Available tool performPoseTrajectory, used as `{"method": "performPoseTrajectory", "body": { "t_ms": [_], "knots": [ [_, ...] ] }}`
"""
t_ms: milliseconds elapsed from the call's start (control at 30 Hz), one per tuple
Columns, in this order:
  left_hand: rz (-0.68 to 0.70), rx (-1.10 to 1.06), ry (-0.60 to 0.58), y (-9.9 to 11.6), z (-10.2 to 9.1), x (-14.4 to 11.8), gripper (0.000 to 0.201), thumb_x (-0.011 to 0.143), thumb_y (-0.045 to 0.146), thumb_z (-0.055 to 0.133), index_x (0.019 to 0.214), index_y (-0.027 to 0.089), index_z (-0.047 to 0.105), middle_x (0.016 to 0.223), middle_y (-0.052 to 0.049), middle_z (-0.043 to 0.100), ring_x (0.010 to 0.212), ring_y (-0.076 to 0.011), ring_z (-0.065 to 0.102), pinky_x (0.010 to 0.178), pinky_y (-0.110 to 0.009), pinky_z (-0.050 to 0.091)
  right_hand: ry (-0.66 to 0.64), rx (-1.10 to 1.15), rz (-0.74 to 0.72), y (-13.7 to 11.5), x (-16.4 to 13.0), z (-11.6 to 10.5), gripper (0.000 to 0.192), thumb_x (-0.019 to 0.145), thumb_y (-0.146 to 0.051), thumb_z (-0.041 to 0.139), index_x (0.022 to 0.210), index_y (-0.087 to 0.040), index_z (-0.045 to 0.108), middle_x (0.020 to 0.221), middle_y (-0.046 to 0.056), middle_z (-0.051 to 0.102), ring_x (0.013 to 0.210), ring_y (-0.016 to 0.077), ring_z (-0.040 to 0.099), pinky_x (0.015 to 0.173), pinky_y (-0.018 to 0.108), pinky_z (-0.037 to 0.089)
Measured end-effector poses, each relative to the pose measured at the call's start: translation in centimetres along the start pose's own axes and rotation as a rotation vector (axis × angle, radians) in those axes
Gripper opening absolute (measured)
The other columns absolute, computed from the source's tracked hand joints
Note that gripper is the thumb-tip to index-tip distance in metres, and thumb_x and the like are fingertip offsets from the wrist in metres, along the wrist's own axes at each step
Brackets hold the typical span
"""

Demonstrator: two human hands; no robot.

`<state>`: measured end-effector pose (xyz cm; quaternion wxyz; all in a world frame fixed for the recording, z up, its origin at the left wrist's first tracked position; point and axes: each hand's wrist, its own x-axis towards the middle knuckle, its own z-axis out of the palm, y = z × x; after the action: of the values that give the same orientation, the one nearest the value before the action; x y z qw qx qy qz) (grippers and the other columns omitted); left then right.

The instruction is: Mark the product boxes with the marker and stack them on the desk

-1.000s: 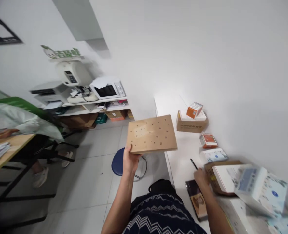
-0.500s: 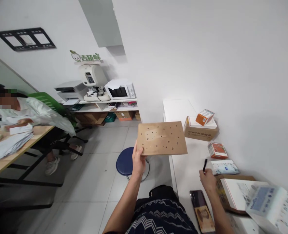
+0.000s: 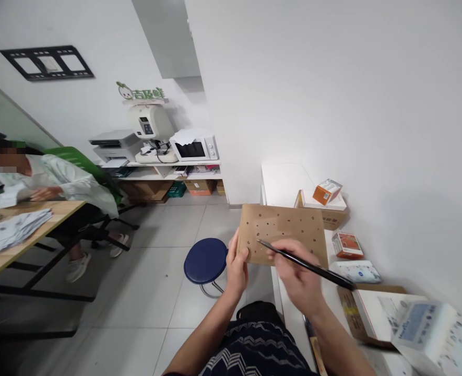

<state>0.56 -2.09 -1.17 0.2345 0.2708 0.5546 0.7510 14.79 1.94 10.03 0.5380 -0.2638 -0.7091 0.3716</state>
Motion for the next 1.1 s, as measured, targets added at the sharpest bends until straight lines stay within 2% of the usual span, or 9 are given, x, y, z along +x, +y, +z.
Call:
{"method": "performPoseTrajectory", "body": {
  "t_ms": [67,133,233,367,600,767,1100],
  "knots": [
    [0.033,0.006,-0.037,0.5,0.0,-0.3,0.064,0.081,0.057,0.068,0.137,0.029,0.060,0.143,-0.009,0.052,0.138,-0.0321,0.045,0.116,-0.046,0.037,-0.072,-0.088,-0.063,0.6,0.2,1.7,0.007,0.087,-0.021,0.064,0.093,-0.023,0.067,0.080,0.000,0.073,0.068,0.0158,0.071,0.064,0.028,0.058],
    [0.057,0.013,-0.054,0.9,0.0,-0.5,0.062,0.083,0.056,0.067,0.138,0.029,0.060,0.141,-0.009,0.052,0.139,-0.0322,0.043,0.116,-0.046,0.037,-0.061,-0.189,-0.114,1.2,0.4,2.7,0.002,0.088,-0.022,0.063,0.089,-0.023,0.064,0.076,-0.001,0.072,0.064,0.0145,0.070,0.060,0.025,0.056],
    [0.077,0.028,-0.058,1.4,0.0,-0.5,0.062,0.083,0.058,0.066,0.138,0.029,0.060,0.138,-0.009,0.052,0.138,-0.0326,0.043,0.116,-0.047,0.037,-0.080,-0.298,-0.190,1.6,0.6,3.3,0.004,0.091,-0.022,0.059,0.088,-0.023,0.062,0.072,-0.002,0.071,0.060,0.0135,0.069,0.056,0.022,0.054],
    [0.077,0.020,-0.062,1.6,0.0,-0.4,0.063,0.083,0.059,0.067,0.138,0.029,0.061,0.137,-0.009,0.052,0.136,-0.0322,0.045,0.116,-0.047,0.037,-0.130,-0.355,-0.259,0.8,0.8,3.4,0.009,0.094,-0.021,0.054,0.094,-0.023,0.063,0.079,-0.001,0.075,0.067,0.0137,0.072,0.061,0.021,0.056],
    [0.085,0.002,-0.049,1.9,0.0,-0.6,0.063,0.081,0.061,0.068,0.135,0.028,0.063,0.134,-0.010,0.052,0.133,-0.0314,0.047,0.114,-0.046,0.040,-0.108,-0.419,-0.254,0.0,0.8,3.7,0.010,0.093,-0.022,0.054,0.091,-0.023,0.064,0.077,0.000,0.075,0.064,0.0145,0.071,0.060,0.022,0.056],
    [0.094,-0.001,-0.045,1.9,-0.1,-0.6,0.063,0.081,0.061,0.068,0.135,0.029,0.063,0.134,-0.010,0.052,0.132,-0.0313,0.047,0.113,-0.047,0.040,-0.124,-0.418,-0.283,0.1,0.8,3.7,0.011,0.091,-0.020,0.054,0.089,-0.023,0.064,0.076,0.000,0.075,0.064,0.0154,0.071,0.061,0.023,0.056],
    [0.104,0.027,-0.017,1.9,-0.3,-0.5,0.064,0.080,0.063,0.068,0.133,0.028,0.064,0.132,-0.010,0.052,0.131,-0.0316,0.049,0.112,-0.046,0.042,-0.161,-0.379,-0.208,1.0,0.7,3.9,0.012,0.093,-0.023,0.054,0.092,-0.023,0.066,0.081,0.001,0.077,0.069,0.0159,0.073,0.064,0.025,0.058]
  ]
}}
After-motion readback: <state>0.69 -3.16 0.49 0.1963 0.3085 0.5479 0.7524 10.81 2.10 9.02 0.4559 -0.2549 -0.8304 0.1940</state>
